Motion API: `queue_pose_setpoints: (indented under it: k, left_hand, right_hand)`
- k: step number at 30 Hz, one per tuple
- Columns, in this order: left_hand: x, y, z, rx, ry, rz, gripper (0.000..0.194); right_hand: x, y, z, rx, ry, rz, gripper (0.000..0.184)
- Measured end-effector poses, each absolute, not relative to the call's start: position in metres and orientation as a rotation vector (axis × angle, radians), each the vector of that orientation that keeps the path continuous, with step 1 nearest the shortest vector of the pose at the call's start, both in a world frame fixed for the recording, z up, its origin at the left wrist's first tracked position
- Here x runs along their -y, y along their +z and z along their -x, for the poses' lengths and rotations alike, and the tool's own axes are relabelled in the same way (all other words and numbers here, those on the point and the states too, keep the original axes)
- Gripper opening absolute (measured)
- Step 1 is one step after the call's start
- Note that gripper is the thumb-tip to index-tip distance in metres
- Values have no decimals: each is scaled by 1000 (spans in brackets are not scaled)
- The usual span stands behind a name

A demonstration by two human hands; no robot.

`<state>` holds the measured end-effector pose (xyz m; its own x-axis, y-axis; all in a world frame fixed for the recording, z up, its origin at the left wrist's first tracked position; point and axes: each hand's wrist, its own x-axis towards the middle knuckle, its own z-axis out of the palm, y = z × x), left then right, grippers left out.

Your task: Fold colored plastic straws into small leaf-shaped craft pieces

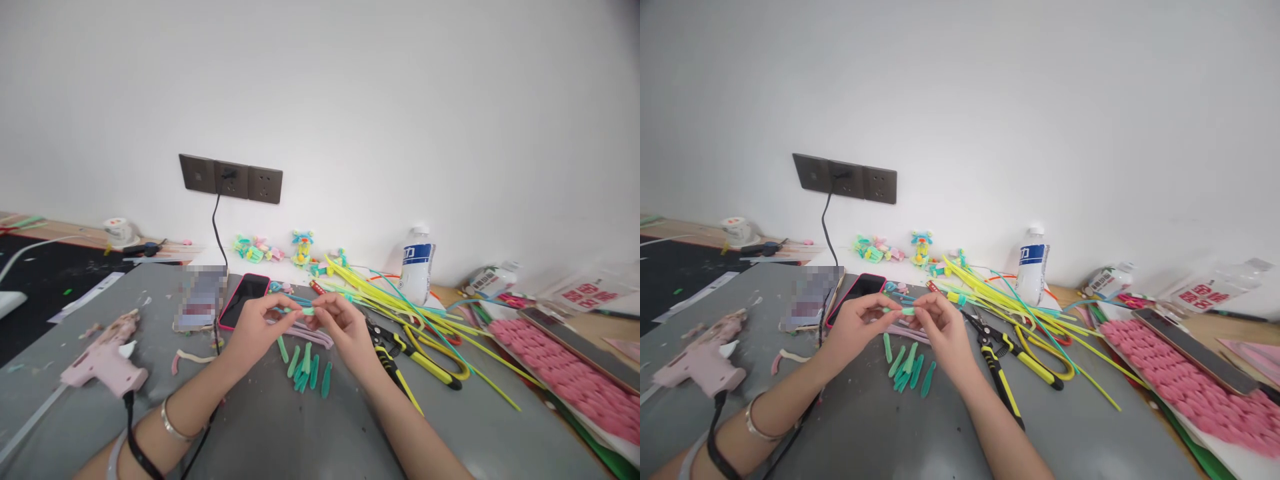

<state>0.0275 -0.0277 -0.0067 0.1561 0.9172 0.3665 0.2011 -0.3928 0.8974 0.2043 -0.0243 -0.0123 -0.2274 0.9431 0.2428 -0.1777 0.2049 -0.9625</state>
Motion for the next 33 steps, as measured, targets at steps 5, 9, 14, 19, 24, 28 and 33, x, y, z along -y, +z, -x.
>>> queue_pose_setpoints:
  k: [5,9,14,19,24,28,33]
  left_hand:
    - [27,-5,-27,-1057,1267,-1721,13]
    - [27,-5,-27,-1076,1275,-1754,13]
    - [27,-7,-27,-1098,1290,-1759,11]
    - [27,-10,-27,-1048,1311,-1768,10]
    - [28,-11,-25,-940,1323,-1809,9]
    - [28,-11,-24,-878,1340,-1832,9]
    - [26,-13,-25,-851,1340,-1841,9]
  right_hand:
    - [23,-15,-210,1587,989,850,12]
    - [21,-18,-211,1629,923,900,9]
    - [21,-18,-214,1797,669,972,5]
    - [23,-18,-214,1848,570,970,9]
    - [24,-13,-211,1730,740,934,13]
    - [21,-8,-212,1568,1099,862,19]
    - [19,-5,-213,1413,1364,861,28]
